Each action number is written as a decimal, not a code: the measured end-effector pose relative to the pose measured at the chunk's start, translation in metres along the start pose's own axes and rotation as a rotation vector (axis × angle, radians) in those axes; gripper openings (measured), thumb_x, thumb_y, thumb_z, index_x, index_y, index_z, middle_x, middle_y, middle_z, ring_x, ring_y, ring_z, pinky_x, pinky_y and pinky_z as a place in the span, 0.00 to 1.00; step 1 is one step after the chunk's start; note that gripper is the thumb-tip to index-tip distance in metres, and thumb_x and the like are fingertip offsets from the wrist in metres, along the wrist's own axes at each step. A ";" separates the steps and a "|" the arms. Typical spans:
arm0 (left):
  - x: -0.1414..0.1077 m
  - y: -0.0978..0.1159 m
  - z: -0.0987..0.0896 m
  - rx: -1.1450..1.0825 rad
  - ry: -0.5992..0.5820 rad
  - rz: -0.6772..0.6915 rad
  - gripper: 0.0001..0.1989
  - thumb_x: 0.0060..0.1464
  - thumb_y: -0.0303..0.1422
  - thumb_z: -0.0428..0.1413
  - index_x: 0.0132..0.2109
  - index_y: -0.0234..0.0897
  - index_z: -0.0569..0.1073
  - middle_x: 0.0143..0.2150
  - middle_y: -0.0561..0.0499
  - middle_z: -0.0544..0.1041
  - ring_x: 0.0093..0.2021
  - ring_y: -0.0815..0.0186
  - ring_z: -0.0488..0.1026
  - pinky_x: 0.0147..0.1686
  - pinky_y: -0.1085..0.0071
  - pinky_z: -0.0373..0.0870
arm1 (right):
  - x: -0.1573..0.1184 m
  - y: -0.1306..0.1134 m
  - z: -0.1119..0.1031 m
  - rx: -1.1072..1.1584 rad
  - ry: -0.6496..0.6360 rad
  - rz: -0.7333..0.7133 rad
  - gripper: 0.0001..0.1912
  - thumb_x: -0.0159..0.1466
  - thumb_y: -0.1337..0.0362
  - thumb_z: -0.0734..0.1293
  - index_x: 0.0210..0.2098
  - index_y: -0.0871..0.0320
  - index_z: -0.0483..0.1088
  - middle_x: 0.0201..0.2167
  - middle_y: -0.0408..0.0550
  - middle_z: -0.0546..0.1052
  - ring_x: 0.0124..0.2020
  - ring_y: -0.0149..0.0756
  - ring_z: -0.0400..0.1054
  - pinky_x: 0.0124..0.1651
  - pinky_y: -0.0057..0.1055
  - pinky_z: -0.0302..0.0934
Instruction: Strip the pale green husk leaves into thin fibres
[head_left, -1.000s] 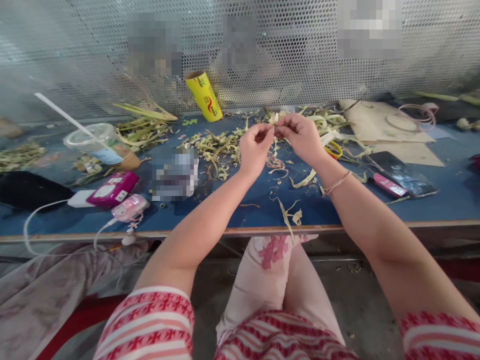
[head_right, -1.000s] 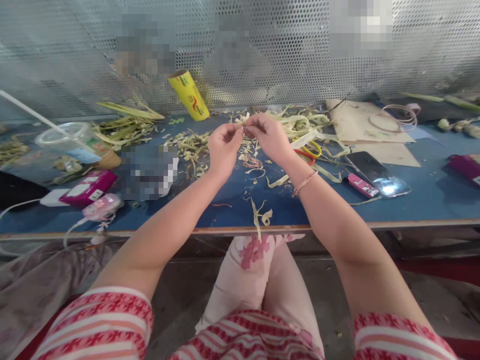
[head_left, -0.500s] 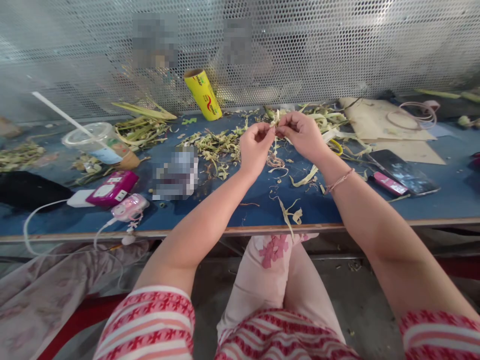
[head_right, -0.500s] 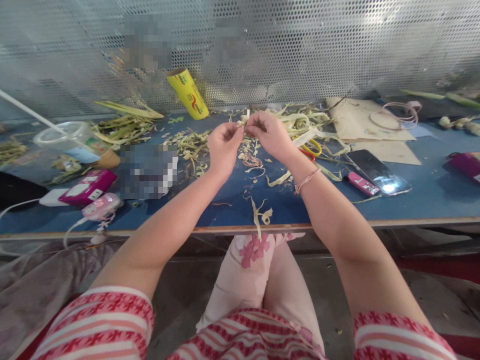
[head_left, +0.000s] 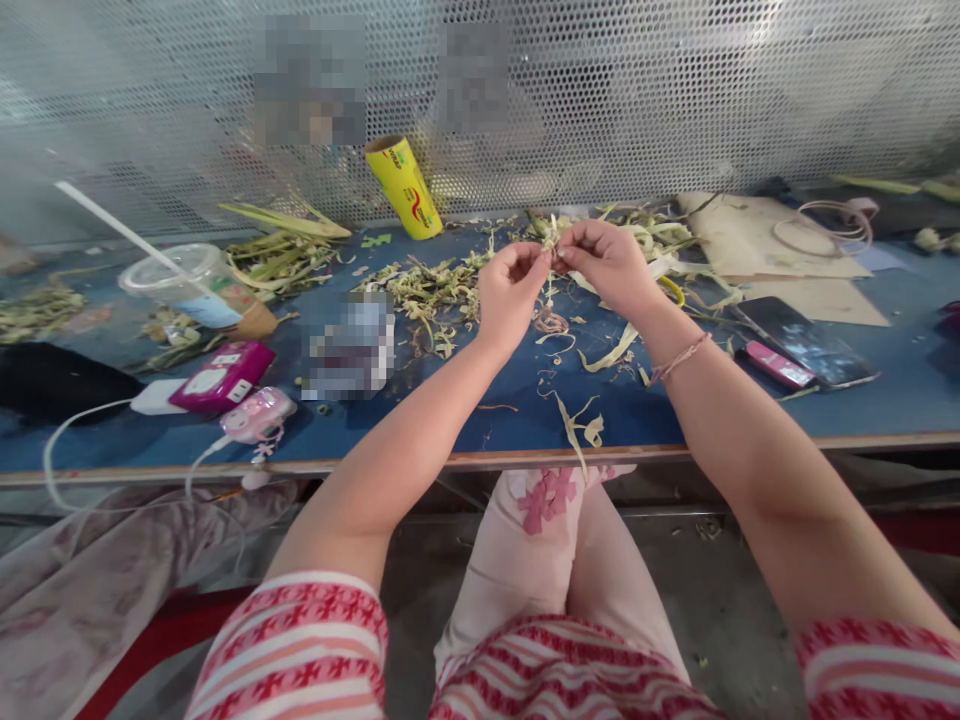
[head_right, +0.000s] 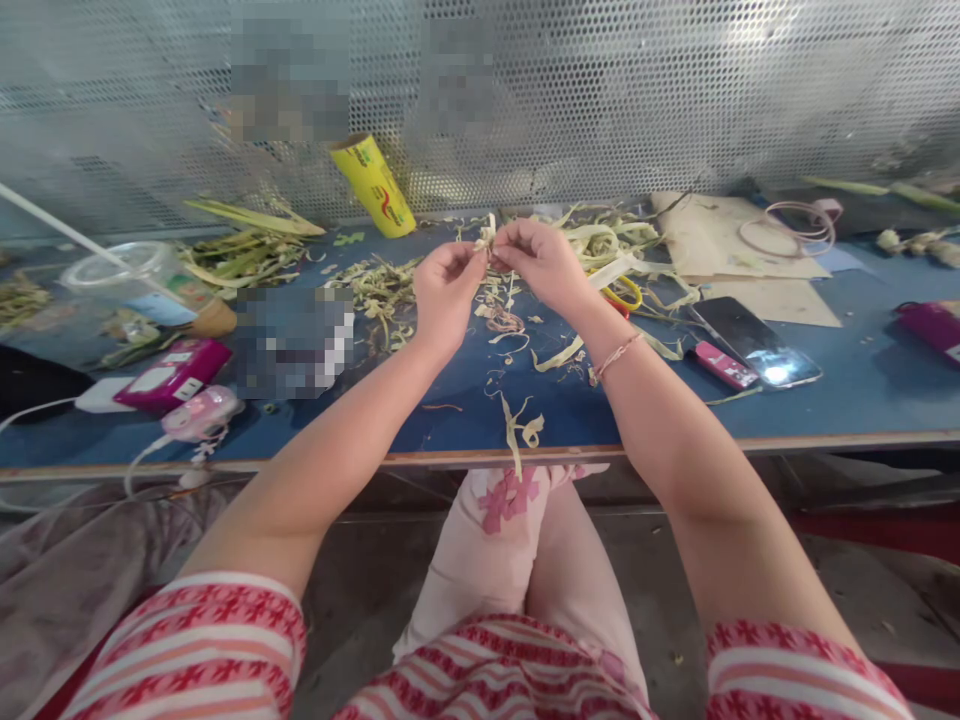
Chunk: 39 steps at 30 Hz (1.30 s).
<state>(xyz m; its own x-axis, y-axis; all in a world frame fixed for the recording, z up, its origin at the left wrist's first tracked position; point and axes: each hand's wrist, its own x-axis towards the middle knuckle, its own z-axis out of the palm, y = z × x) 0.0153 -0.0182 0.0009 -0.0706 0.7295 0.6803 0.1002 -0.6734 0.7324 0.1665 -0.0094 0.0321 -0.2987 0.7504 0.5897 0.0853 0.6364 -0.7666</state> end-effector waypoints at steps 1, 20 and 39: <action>0.000 0.000 0.000 -0.005 -0.002 0.003 0.12 0.58 0.43 0.59 0.37 0.39 0.76 0.31 0.52 0.78 0.36 0.68 0.76 0.38 0.69 0.73 | 0.000 0.000 0.000 0.000 0.001 -0.001 0.08 0.64 0.61 0.69 0.31 0.56 0.67 0.28 0.42 0.71 0.34 0.28 0.69 0.42 0.29 0.69; 0.001 0.008 -0.003 0.125 -0.008 -0.059 0.11 0.57 0.42 0.60 0.33 0.39 0.74 0.32 0.50 0.79 0.39 0.65 0.77 0.39 0.68 0.73 | 0.000 -0.003 0.000 -0.019 0.030 0.046 0.10 0.56 0.60 0.76 0.28 0.57 0.71 0.25 0.42 0.73 0.32 0.31 0.70 0.38 0.33 0.71; 0.043 0.030 -0.168 0.736 -0.292 -0.088 0.02 0.46 0.33 0.64 0.30 0.42 0.79 0.24 0.50 0.77 0.33 0.60 0.74 0.45 0.58 0.72 | 0.001 0.019 -0.003 0.013 -0.021 0.167 0.12 0.58 0.62 0.74 0.27 0.56 0.67 0.24 0.43 0.73 0.28 0.30 0.67 0.37 0.32 0.66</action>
<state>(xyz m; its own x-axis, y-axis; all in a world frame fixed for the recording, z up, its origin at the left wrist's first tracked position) -0.1518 -0.0272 0.0568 0.1437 0.8469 0.5119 0.7434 -0.4338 0.5091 0.1705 0.0039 0.0190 -0.3011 0.8415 0.4486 0.1230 0.5007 -0.8568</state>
